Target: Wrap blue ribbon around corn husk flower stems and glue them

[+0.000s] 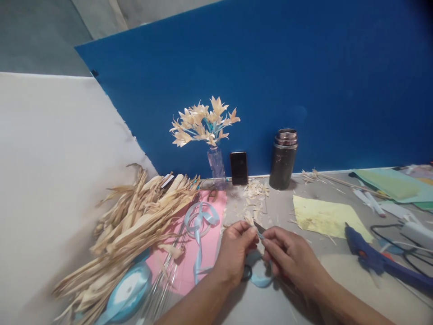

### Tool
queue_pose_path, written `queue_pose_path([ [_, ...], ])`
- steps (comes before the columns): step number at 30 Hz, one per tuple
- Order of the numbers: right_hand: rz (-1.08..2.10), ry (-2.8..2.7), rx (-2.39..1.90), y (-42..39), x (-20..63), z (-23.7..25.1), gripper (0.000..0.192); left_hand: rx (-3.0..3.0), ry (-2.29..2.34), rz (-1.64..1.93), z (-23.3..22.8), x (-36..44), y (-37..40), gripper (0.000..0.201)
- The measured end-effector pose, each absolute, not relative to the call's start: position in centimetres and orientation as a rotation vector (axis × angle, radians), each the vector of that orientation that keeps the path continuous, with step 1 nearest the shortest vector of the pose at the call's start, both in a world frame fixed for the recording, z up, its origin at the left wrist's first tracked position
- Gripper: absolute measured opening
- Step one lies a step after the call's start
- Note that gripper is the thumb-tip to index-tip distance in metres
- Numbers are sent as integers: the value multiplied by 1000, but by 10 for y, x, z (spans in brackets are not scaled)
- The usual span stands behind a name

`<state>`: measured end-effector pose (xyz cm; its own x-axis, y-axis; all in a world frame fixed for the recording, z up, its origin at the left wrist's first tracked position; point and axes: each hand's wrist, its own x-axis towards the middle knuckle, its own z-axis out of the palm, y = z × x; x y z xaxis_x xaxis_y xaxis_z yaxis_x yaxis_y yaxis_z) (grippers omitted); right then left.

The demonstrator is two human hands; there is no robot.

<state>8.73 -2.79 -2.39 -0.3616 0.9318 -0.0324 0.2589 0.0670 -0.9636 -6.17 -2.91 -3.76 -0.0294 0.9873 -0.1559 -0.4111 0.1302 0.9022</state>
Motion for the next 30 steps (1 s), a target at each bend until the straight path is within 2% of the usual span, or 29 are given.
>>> queue_pose_path([
  [4,1475,-1608,-1163,-25,91,-25,38,776,987,1306,-38,-62,-29,31],
  [6,1433,-1603,-1160,-21,96,-26,40,763,986,1313,-39,-63,-28,29],
  [13,566,-2049,-1141,-26,108,-29,29,677,1035,1339,-41,-63,-25,27],
  [18,31,-2198,-1000,-41,95,-43,49,658,1071,1363,-37,-63,-27,28],
  [22,-245,-2232,-985,-43,85,-54,31,602,1065,1377,-37,-62,-27,30],
  [26,-311,-2275,-993,-37,86,-59,17,565,1071,1394,-40,-61,-27,31],
  [30,-232,-2265,-991,-34,90,-60,19,576,1135,1392,-42,-60,-27,27],
])
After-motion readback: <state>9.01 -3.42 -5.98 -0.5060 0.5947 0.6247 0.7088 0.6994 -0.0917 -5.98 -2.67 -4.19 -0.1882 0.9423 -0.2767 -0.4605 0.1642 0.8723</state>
